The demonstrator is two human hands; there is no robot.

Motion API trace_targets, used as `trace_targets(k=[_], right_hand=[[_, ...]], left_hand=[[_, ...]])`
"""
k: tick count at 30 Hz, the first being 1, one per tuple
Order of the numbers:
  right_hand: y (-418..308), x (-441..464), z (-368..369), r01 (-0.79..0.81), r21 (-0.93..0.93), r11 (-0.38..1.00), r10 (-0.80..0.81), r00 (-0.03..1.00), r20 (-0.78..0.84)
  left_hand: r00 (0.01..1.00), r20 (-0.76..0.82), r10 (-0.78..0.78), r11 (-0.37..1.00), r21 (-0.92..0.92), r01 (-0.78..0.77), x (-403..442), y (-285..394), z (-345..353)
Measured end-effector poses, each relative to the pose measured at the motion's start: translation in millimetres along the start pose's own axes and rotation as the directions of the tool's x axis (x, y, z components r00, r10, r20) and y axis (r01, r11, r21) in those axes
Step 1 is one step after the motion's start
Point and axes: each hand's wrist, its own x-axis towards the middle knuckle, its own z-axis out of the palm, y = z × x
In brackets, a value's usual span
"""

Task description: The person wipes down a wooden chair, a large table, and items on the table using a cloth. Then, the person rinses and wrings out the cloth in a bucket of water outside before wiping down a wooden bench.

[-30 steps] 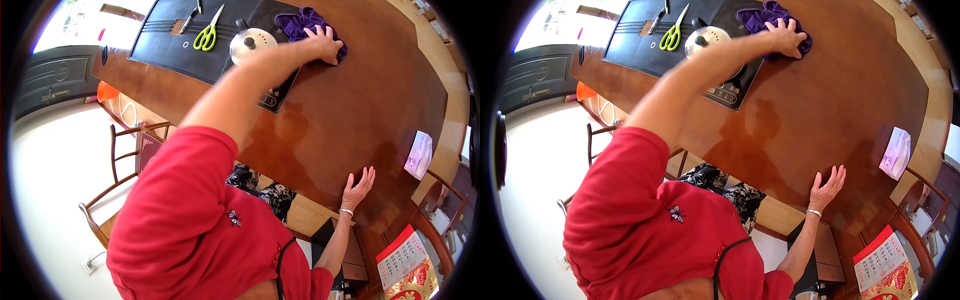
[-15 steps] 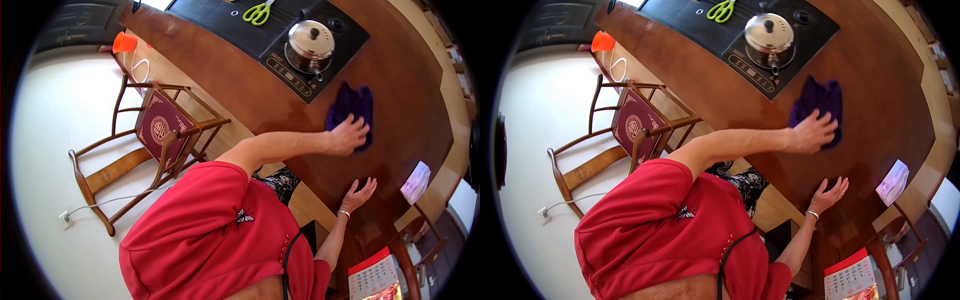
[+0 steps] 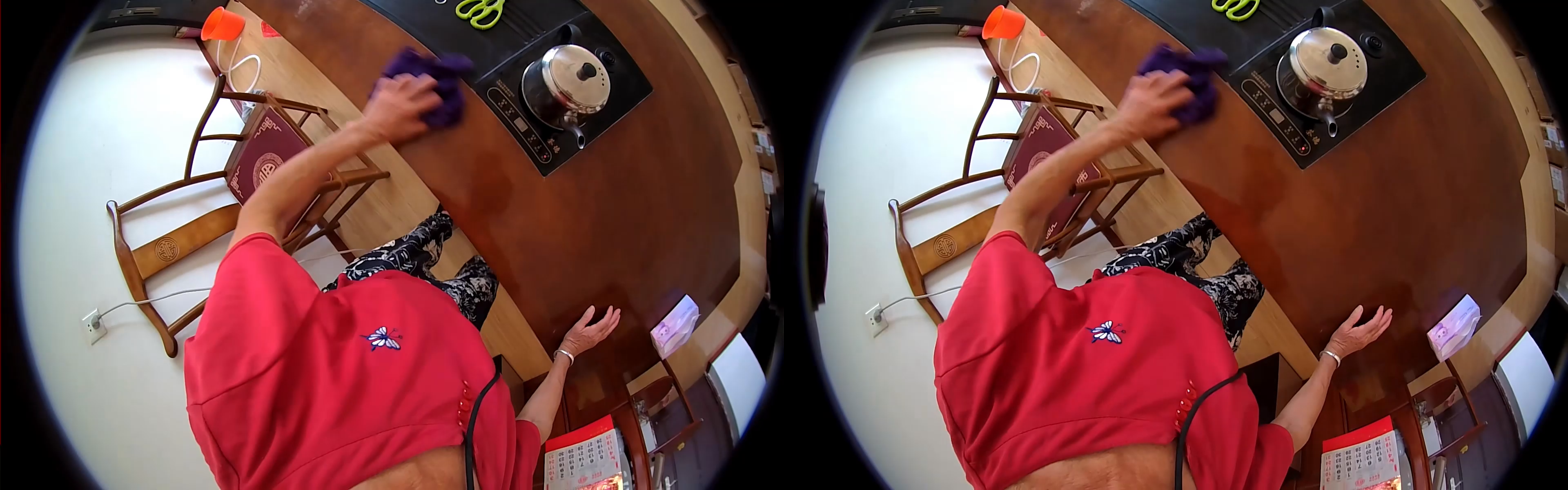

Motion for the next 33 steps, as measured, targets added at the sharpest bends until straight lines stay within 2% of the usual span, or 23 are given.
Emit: trace_targets(k=[3,4,5,7,11,15,19,22,23,24,25,27,29,31,33], right_hand=[[-5.2,1.5,-2.0,0.006,0.005,1.0,-0.006,1.0,-0.017],[-6.8,2.1,-3.0,0.007,0.004,1.0,-0.007,1.0,-0.017],[-6.7,4.1,-2.5,0.015,0.002,1.0,-0.015,1.0,-0.02],[-4.6,2.5,-1.8,0.021,-0.004,1.0,-0.021,1.0,-0.021],[4.0,-0.9,3.2,0.039,0.011,0.999,-0.039,0.999,-0.035],[7.3,-3.2,7.5,0.044,0.0,0.999,-0.044,0.998,-0.048],[11.9,-4.4,12.5,0.067,-0.006,0.998,-0.067,0.995,-0.074],[13.7,-4.6,17.2,0.058,-0.049,0.997,-0.062,0.994,-0.084],[14.5,-4.8,19.3,0.071,-0.038,0.997,-0.074,0.993,-0.095],[16.6,-5.0,21.2,0.068,-0.048,0.997,-0.072,0.993,-0.098],[18.1,-5.3,22.5,0.066,-0.059,0.996,-0.072,0.992,-0.101],[19.1,-4.3,24.8,0.076,-0.04,0.996,-0.08,0.991,-0.107],[21.5,-4.2,25.8,0.062,-0.039,0.997,-0.066,0.992,-0.108],[25.8,-2.3,29.7,0.088,-0.03,0.996,-0.091,0.988,-0.128],[25.6,-3.6,29.7,0.088,-0.065,0.994,-0.097,0.985,-0.14]], left_hand=[[0.965,-0.135,-0.223,0.945,0.215,0.248,-26.9,-69.6,5.7],[0.937,-0.097,-0.335,0.899,0.263,0.349,-30.8,-80.8,2.3],[0.87,-0.06,-0.489,0.854,0.17,0.492,-33.9,-93.8,7.5],[0.773,-0.08,-0.63,0.772,0.043,0.634,-31.9,-101.9,19.9],[0.731,-0.113,-0.673,0.717,0.143,0.682,-19.7,-50.9,32.6],[0.75,-0.169,-0.639,0.735,0.152,0.66,-9.3,47.2,36.4],[0.834,-0.206,-0.511,0.855,-0.02,0.519,12.8,155.9,34.9],[0.921,-0.191,-0.34,0.936,-0.158,0.313,23.1,243.5,28.3],[0.95,-0.157,-0.269,0.952,-0.195,0.237,21.6,272.7,28.3],[0.964,-0.195,-0.182,0.975,-0.163,0.151,17.3,303.8,29.6],[0.985,-0.148,-0.091,0.973,-0.223,0.056,12.4,331.7,31.5],[0.987,-0.099,0.125,0.945,-0.293,-0.149,0.8,379.6,31.8],[0.939,-0.15,0.311,0.899,-0.273,-0.341,-13.7,412.0,49.8],[0.899,-0.144,0.413,0.853,-0.284,-0.438,-20.3,414.7,44.0],[0.895,-0.144,0.423,0.844,-0.296,-0.447,-20.7,396.4,44.3]])
